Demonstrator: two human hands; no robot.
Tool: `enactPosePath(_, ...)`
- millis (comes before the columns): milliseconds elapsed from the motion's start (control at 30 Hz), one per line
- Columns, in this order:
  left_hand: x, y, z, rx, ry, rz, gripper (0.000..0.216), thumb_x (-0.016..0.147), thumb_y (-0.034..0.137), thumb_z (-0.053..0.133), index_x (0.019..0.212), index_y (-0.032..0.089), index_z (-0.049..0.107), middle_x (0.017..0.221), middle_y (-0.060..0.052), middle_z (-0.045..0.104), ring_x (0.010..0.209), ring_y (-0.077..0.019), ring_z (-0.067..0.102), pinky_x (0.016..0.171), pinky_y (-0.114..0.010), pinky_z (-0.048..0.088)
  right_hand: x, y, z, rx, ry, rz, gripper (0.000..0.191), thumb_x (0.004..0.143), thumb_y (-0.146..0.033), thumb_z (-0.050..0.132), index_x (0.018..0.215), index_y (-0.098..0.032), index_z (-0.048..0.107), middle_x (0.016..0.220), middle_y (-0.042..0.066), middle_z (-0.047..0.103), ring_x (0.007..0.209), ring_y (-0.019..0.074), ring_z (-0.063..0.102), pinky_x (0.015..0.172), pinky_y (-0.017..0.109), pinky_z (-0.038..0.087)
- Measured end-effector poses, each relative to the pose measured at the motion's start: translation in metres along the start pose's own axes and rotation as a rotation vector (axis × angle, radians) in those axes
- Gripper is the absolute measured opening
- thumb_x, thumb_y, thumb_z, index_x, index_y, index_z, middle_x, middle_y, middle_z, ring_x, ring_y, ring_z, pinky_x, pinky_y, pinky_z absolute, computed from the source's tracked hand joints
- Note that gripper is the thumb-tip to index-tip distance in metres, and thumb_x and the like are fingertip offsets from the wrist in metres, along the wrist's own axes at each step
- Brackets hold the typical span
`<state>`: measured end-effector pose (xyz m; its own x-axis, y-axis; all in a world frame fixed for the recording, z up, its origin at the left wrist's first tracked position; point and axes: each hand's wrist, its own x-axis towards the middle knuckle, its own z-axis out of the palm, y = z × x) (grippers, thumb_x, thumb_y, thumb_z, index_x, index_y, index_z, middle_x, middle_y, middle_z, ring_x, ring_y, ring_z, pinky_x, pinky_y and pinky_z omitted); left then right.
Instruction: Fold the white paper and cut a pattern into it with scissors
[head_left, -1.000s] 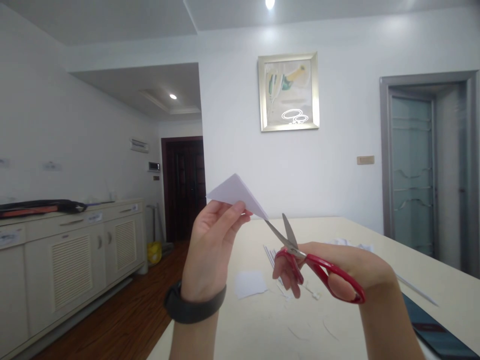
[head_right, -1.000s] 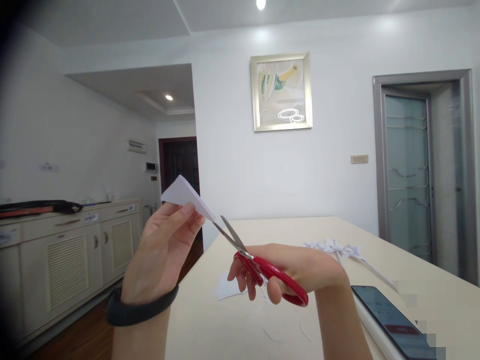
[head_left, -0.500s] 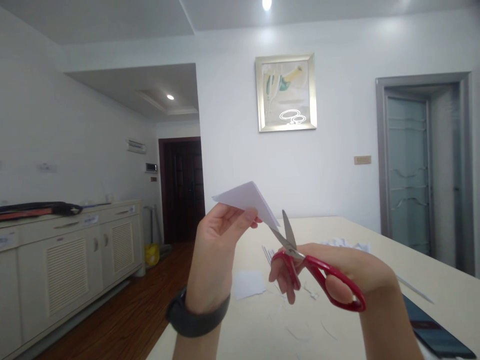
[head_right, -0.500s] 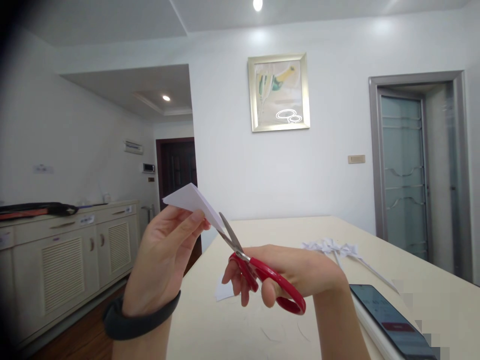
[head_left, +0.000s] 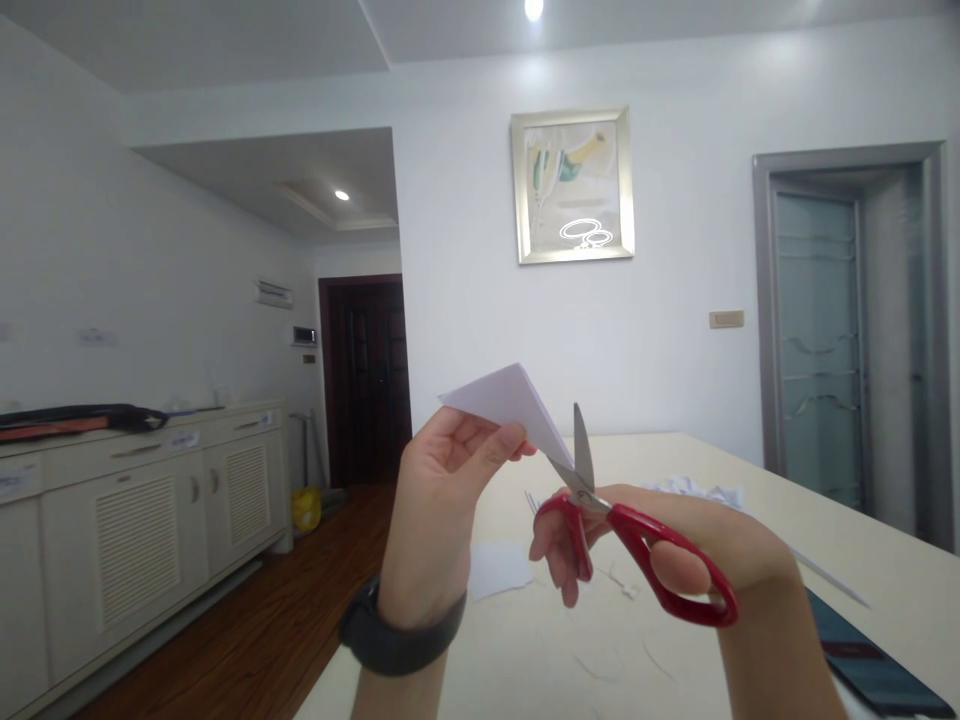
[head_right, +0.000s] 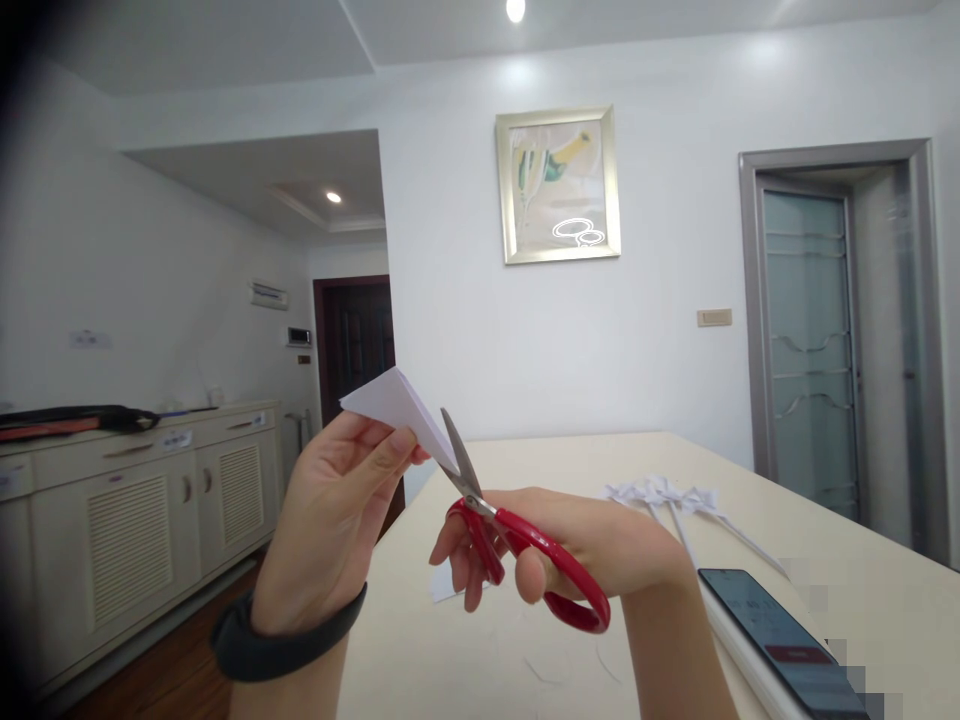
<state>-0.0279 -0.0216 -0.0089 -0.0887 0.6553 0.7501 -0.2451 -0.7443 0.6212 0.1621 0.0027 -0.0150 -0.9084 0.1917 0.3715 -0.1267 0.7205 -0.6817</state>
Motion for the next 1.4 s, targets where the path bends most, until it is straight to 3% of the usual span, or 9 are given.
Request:
enactPosePath(267,0.0003,0.0008,0.0003,-0.005,-0.009,-0.001,0.018,0.077,0.02,0.072,0.095,0.02,0.07,0.072,0.002,0.069,0.07,-0.0074,0.063,0.068,-0.015,0.049,0.0016,-0.0002,-0.0032,0.002,-0.029,-0.02,0.083,0.077,-0.079,0.034,0.114,-0.007,0.053,0.098,0.016,0.057,0.089,0.0256,0.057,0.084,0.041,0.045)
enactPosePath(467,0.0005,0.0018,-0.0004,-0.003,-0.002,0.0,0.007,0.077,0.021,0.073,0.082,0.019,0.069,0.072,0.003,0.069,0.067,-0.0062,0.063,0.065,-0.013,0.049,0.0009,-0.0008,-0.0021,-0.003,-0.028,-0.02,0.085,0.077,-0.079,0.034,0.113,-0.005,0.055,0.095,0.016,0.057,0.088,0.026,0.057,0.082,0.041,0.045)
enactPosePath(600,0.0007,0.002,-0.0008,-0.001,-0.008,0.005,0.009,0.077,0.021,0.073,0.085,0.019,0.069,0.074,0.003,0.069,0.067,-0.0061,0.062,0.065,-0.013,0.049,0.0014,-0.0006,-0.0017,0.021,-0.041,-0.017,0.088,0.075,-0.082,0.034,0.115,-0.006,0.054,0.094,0.015,0.057,0.084,0.0249,0.056,0.079,0.041,0.046)
enactPosePath(833,0.0021,0.0015,0.0,0.0,0.0,-0.004,0.011,0.076,0.021,0.073,0.087,0.02,0.07,0.073,0.003,0.068,0.068,-0.0067,0.062,0.066,-0.014,0.05,0.0002,0.002,-0.0029,0.021,-0.039,-0.051,0.076,0.077,-0.08,0.035,0.097,-0.01,0.058,0.093,0.013,0.055,0.082,0.0236,0.056,0.079,0.041,0.046)
enactPosePath(1067,0.001,0.0014,-0.0006,-0.011,0.015,0.013,0.01,0.076,0.022,0.073,0.086,0.021,0.07,0.076,0.003,0.07,0.067,-0.0059,0.062,0.065,-0.013,0.049,-0.0009,0.007,-0.0026,0.062,-0.014,-0.034,0.079,0.075,-0.081,0.037,0.1,-0.01,0.058,0.083,0.008,0.054,0.072,0.0201,0.053,0.07,0.037,0.045)
enactPosePath(1200,0.0005,0.0017,-0.0001,-0.004,0.001,0.007,0.01,0.077,0.021,0.072,0.087,0.021,0.07,0.074,0.003,0.069,0.067,-0.0061,0.062,0.065,-0.013,0.049,-0.0016,0.0041,-0.002,0.053,-0.042,-0.035,0.077,0.075,-0.081,0.037,0.098,-0.01,0.057,0.089,0.01,0.054,0.077,0.0212,0.054,0.075,0.038,0.045)
enactPosePath(1400,0.0018,0.0007,0.0012,-0.008,0.022,0.027,0.01,0.078,0.022,0.071,0.088,0.02,0.069,0.074,0.003,0.067,0.07,-0.0076,0.061,0.068,-0.015,0.05,-0.0037,0.0013,-0.0037,-0.016,-0.075,-0.054,0.083,0.078,-0.078,0.034,0.114,-0.005,0.052,0.098,0.016,0.054,0.087,0.025,0.055,0.082,0.042,0.046)
